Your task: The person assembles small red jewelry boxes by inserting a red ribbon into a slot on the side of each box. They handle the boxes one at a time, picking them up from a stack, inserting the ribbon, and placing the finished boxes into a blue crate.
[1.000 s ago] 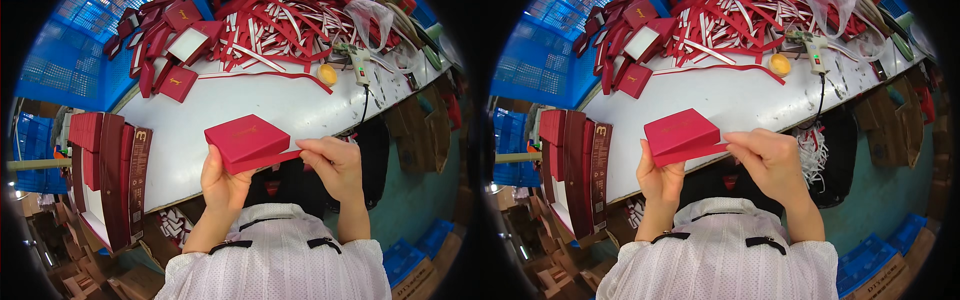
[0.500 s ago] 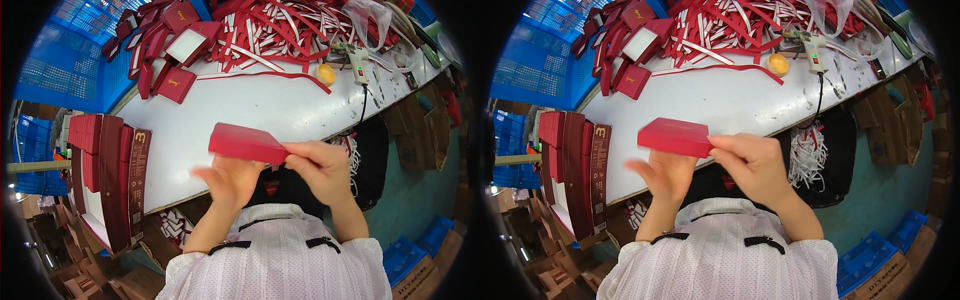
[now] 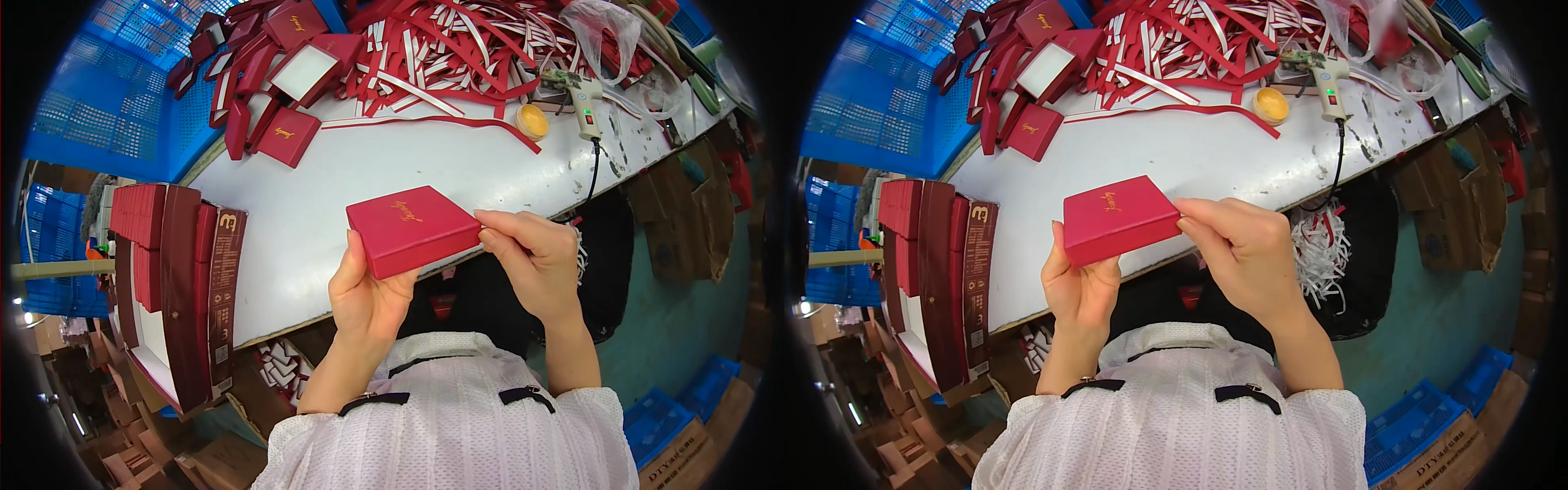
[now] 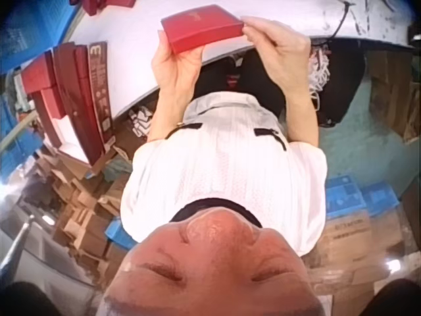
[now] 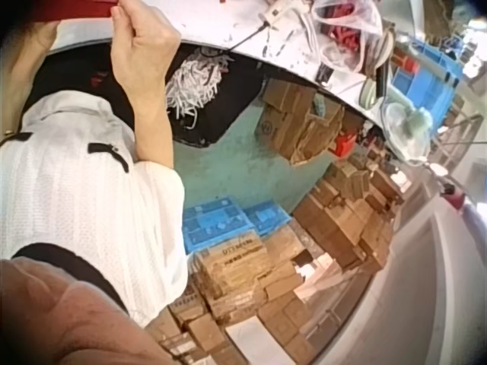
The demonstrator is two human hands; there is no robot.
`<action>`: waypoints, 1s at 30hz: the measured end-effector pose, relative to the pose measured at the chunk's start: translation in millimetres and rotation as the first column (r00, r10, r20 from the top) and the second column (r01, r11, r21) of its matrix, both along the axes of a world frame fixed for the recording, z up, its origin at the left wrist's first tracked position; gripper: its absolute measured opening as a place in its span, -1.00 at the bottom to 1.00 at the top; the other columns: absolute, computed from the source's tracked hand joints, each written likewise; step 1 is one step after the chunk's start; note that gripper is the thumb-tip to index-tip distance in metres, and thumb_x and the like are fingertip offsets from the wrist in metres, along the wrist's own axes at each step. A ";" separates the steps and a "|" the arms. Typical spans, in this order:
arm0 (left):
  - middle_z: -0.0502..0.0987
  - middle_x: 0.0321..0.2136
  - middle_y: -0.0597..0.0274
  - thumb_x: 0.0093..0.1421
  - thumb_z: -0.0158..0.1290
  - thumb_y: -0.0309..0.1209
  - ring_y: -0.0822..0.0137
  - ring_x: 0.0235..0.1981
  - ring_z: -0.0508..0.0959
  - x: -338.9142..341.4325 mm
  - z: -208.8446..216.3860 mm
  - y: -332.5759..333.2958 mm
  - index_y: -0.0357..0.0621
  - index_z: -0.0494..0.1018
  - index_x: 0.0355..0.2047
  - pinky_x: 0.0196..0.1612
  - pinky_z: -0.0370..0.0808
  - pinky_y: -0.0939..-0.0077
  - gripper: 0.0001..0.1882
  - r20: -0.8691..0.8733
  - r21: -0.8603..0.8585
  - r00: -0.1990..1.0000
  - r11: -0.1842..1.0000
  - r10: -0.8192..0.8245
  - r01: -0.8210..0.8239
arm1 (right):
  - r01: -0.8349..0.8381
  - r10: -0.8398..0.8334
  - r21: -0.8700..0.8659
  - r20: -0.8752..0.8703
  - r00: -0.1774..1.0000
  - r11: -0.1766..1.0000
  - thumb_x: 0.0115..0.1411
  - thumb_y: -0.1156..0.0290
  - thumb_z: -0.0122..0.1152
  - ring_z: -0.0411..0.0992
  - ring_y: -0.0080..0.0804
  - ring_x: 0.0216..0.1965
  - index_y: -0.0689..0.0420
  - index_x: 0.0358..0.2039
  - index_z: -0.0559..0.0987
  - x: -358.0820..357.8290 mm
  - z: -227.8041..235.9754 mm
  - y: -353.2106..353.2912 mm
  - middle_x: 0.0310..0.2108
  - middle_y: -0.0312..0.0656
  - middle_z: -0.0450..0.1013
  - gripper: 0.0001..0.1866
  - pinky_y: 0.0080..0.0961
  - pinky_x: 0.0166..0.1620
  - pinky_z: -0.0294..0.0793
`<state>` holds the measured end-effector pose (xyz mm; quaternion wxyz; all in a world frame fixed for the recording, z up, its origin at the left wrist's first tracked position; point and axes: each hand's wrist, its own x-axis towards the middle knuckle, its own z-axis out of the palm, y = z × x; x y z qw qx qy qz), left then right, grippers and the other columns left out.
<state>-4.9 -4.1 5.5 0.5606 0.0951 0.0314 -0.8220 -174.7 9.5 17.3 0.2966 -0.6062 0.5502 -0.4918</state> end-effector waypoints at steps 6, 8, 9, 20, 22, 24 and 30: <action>0.34 -0.19 -0.05 0.17 -0.28 -0.27 0.08 -0.11 0.34 4.6 -1.6 3.5 -0.35 0.25 -0.22 -0.06 0.30 0.11 -0.65 -0.139 0.069 0.990 0.997 -0.029 0.039 | -0.041 0.040 0.029 0.030 0.999 0.999 -0.10 0.59 0.12 0.30 -0.65 -0.70 0.23 -0.36 0.49 -4.5 -1.1 2.3 -0.60 -0.22 0.39 -0.79 -0.75 -0.61 0.28; 0.33 -0.18 -0.07 0.17 -0.28 -0.26 0.06 -0.10 0.34 8.8 -11.2 2.2 -0.35 0.24 -0.20 -0.07 0.31 0.11 -0.64 -0.250 0.094 0.968 0.995 0.001 0.023 | -0.014 -0.013 0.099 0.266 0.964 0.995 -0.12 0.62 0.13 0.31 -0.68 -0.63 0.23 -0.30 0.46 -7.7 -5.9 3.3 -0.50 -0.24 0.39 -0.72 -0.79 -0.56 0.31; 0.34 -0.18 -0.02 0.17 -0.28 -0.24 0.10 -0.11 0.34 12.1 -15.4 1.1 -0.33 0.23 -0.20 -0.07 0.32 0.15 -0.63 -0.229 0.084 0.973 0.996 -0.021 0.041 | -0.010 -0.043 0.136 0.378 0.925 0.991 -0.13 0.63 0.14 0.31 -0.70 -0.59 0.24 -0.27 0.44 -10.0 -8.2 3.5 -0.45 -0.24 0.39 -0.68 -0.81 -0.53 0.33; 0.31 -0.15 -0.03 0.17 -0.44 -0.12 0.14 -0.14 0.37 -4.2 -44.3 -10.4 -0.27 0.16 -0.07 -0.15 0.39 0.27 -0.51 -0.007 0.000 0.941 0.941 -0.339 0.339 | -0.062 0.075 -0.055 0.281 0.957 0.997 -0.12 0.68 0.10 0.35 -0.61 -0.54 0.25 -0.27 0.32 11.0 -10.0 11.1 -0.57 -0.25 0.37 -0.67 -0.71 -0.44 0.35; 0.29 -0.13 -0.05 0.17 -0.45 -0.14 0.11 -0.13 0.36 -5.4 -46.2 -10.3 -0.27 0.15 -0.06 -0.12 0.36 0.24 -0.51 -0.002 -0.011 0.941 0.941 -0.339 0.339 | -0.076 0.090 -0.066 0.244 0.966 0.995 -0.14 0.67 0.12 0.35 -0.59 -0.55 0.24 -0.24 0.29 12.4 -12.8 13.3 -0.56 -0.23 0.37 -0.61 -0.70 -0.48 0.36; 0.28 -0.12 -0.05 0.17 -0.46 -0.15 0.08 -0.12 0.34 -2.9 -51.9 -9.1 -0.26 0.14 -0.04 -0.09 0.33 0.20 -0.51 -0.007 -0.042 0.936 0.935 -0.352 0.352 | -0.102 0.109 -0.041 0.241 0.964 0.994 -0.15 0.68 0.13 0.35 -0.58 -0.56 0.24 -0.20 0.26 12.0 -13.5 15.8 -0.49 -0.19 0.36 -0.56 -0.70 -0.49 0.36; 0.31 -0.14 0.00 0.18 -0.45 -0.14 0.13 -0.14 0.36 -7.6 -56.4 -0.5 -0.23 0.15 -0.05 -0.11 0.33 0.19 -0.52 -0.125 -0.089 0.946 0.953 -0.298 0.288 | 0.115 -0.117 0.025 0.348 0.930 0.993 -0.11 0.62 0.12 0.28 -0.64 -0.52 0.24 -0.15 0.22 11.2 -16.4 1.7 -0.27 -0.19 0.26 -0.54 -0.77 -0.48 0.31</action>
